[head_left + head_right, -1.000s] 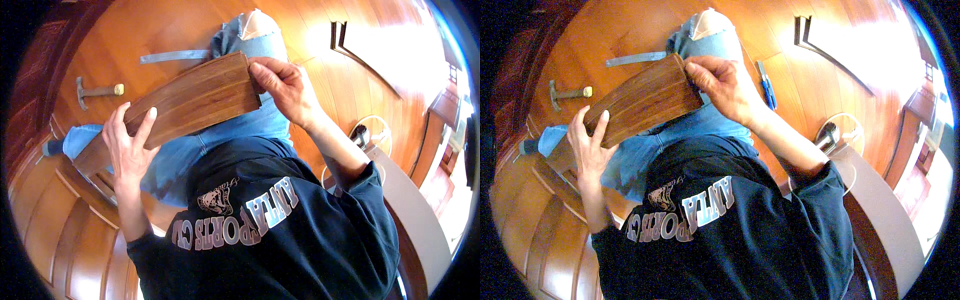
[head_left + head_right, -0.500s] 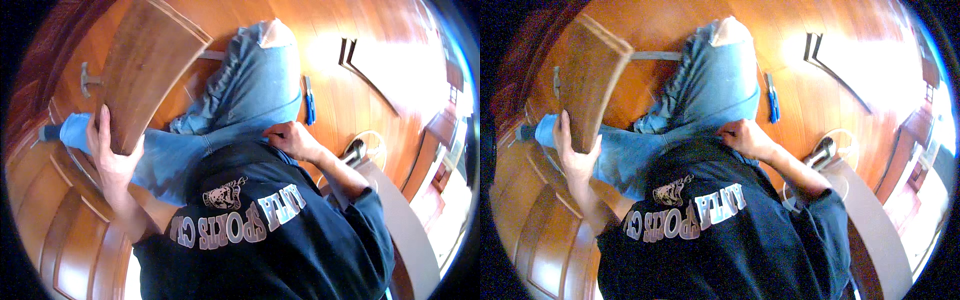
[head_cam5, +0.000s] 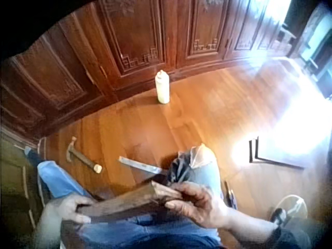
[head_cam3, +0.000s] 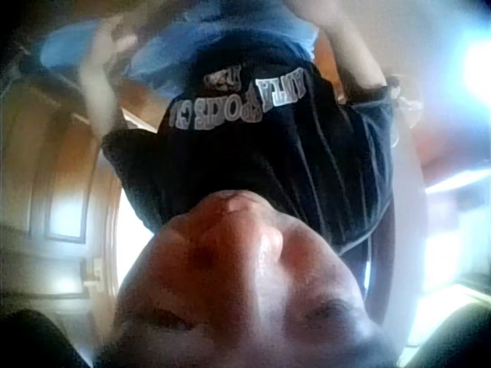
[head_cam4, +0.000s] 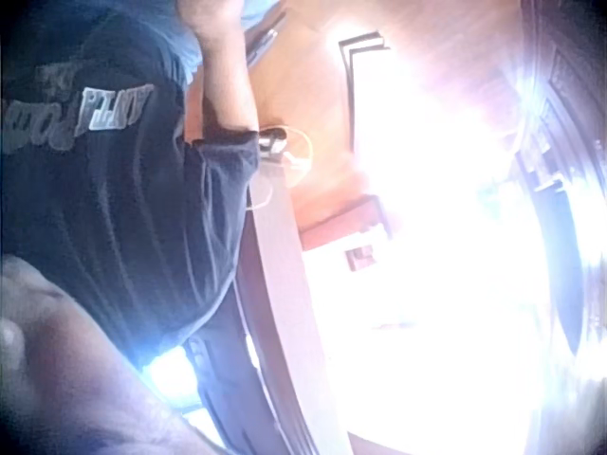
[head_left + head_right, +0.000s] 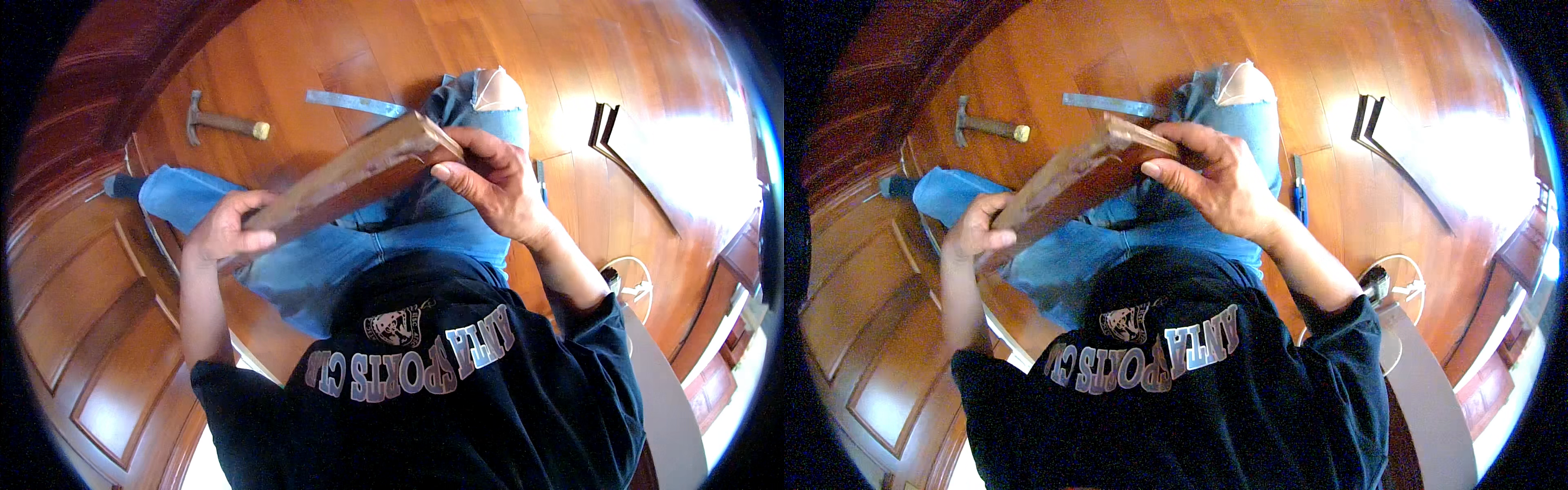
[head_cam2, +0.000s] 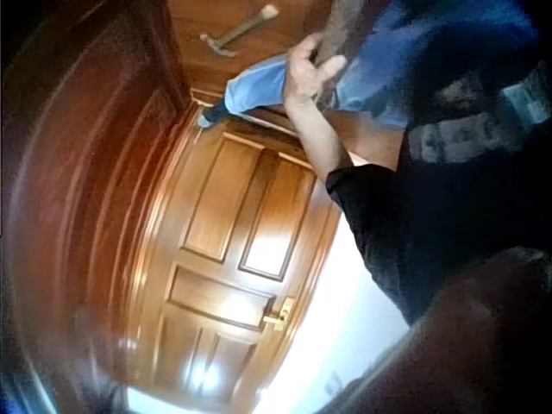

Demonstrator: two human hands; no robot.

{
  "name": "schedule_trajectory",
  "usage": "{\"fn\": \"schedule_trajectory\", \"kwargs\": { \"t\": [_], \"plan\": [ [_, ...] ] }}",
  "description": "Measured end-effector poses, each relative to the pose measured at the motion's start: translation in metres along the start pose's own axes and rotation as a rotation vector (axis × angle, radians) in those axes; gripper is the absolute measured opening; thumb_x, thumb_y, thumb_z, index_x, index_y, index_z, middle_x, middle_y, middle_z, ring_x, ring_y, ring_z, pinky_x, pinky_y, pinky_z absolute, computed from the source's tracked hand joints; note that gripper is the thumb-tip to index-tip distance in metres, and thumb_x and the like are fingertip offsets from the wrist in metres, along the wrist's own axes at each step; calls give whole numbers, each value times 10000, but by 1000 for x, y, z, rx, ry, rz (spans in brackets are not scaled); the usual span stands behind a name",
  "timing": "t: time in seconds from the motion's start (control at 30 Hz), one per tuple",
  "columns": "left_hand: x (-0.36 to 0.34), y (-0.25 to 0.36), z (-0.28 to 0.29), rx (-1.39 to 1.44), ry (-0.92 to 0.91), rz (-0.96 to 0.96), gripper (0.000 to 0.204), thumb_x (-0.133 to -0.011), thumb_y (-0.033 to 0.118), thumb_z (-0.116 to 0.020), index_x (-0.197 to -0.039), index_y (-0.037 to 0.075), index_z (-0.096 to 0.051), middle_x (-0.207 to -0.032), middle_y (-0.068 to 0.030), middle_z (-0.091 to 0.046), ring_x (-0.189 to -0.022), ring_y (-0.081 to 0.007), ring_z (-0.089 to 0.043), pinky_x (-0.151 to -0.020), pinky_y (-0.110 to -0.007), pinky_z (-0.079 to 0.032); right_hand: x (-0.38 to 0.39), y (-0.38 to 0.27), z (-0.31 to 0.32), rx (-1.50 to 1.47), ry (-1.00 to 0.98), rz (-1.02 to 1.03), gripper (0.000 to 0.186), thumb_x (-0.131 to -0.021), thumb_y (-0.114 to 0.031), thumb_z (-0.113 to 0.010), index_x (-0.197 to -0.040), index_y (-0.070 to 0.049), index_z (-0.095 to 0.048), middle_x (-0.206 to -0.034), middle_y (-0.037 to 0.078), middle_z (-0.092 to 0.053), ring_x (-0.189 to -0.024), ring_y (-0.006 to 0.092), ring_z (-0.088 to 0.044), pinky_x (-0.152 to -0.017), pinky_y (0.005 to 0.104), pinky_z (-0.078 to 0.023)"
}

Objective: The person uses a utility knife to trim the edge of a wooden floor plank while sitting on the floor. They then place the plank into position, mark it with a pencil, and use a ruler to draw a straight line for cutting.

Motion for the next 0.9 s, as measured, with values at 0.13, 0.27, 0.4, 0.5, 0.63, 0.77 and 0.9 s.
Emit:
{"fn": "schedule_trajectory", "kwargs": {
  "t": [0.13, 0.27, 0.4, 0.5, 0.63, 0.77, 0.9],
  "plan": [
    [-4, 6, 16, -285, 326, 16, 366, -916, 55, -791, -1263, 19, -679, -1118, -3, -730, -1025, -114, -660, -936, -317, -542, 6, 12, -3, -64, 95, -67, 467, -970, -345, -838, -1258, 7, -731, -1045, 147, -800, -971, 193, -743, -877, 359, -589],
    [-7, 11, 10, -427, 418, -21, 431, -874, 179, -892, -1211, 14, -680, -1059, -36, -741, -971, -129, -664, -889, -328, -548, 8, 14, -6, -93, 152, -90, 489, -973, -369, -831, -1256, 17, -730, -1036, 155, -799, -966, 201, -745, -874, 358, -589],
    [-4, 10, 9, -413, 516, -85, 496, -814, 308, -960, -1118, 10, -703, -953, -68, -756, -872, -154, -683, -800, -344, -557, 12, 2, -2, -2, 117, -47, 437, -1010, -336, -790, -1257, 19, -726, -1077, 175, -787, -1031, 224, -743, -912, 364, -582],
    [0, 19, 4, -450, 573, -131, 523, -801, 355, -970, -1101, 13, -712, -941, -82, -770, -869, -178, -709, -786, -358, -564, 15, -10, 3, -59, 156, 9, 388, -1039, -272, -762, -1297, 15, -714, -1129, 130, -783, -1073, 196, -722, -956, 341, -566],
    [10, 19, -8, -549, 651, -121, 624, -806, 492, -954, -1135, 15, -721, -993, -71, -781, -925, -183, -719, -841, -358, -576, 21, -12, 11, -88, 197, 73, 328, -1051, -197, -746, -1308, 3, -720, -1218, 99, -768, -1151, 168, -694, -1012, 329, -546],
    [23, 21, -21, -654, 749, -207, 621, -800, 508, -950, -1104, 19, -719, -938, -100, -765, -865, -227, -726, -787, -374, -574, 27, -3, 14, -239, 218, 185, 209, -1037, -115, -748, -1216, -7, -743, -1201, 128, -764, -1156, 190, -694, -1014, 349, -550],
    [38, 27, -42, -715, 831, -267, 538, -715, 367, -1002, -1012, 19, -720, -961, -148, -749, -844, -325, -711, -745, -415, -555, 25, -7, 12, -281, 119, 101, 152, -1031, -122, -750, -1112, 6, -738, -1151, 137, -772, -1097, 211, -715, -970, 361, -566]
  ]
}}
Point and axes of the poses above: each hand's wrist, its own x-axis away from the middle knuckle, its own z-axis out of the back of the hand, y = z × x, the point moved 9 cm from there along -x, towards the middle knuckle
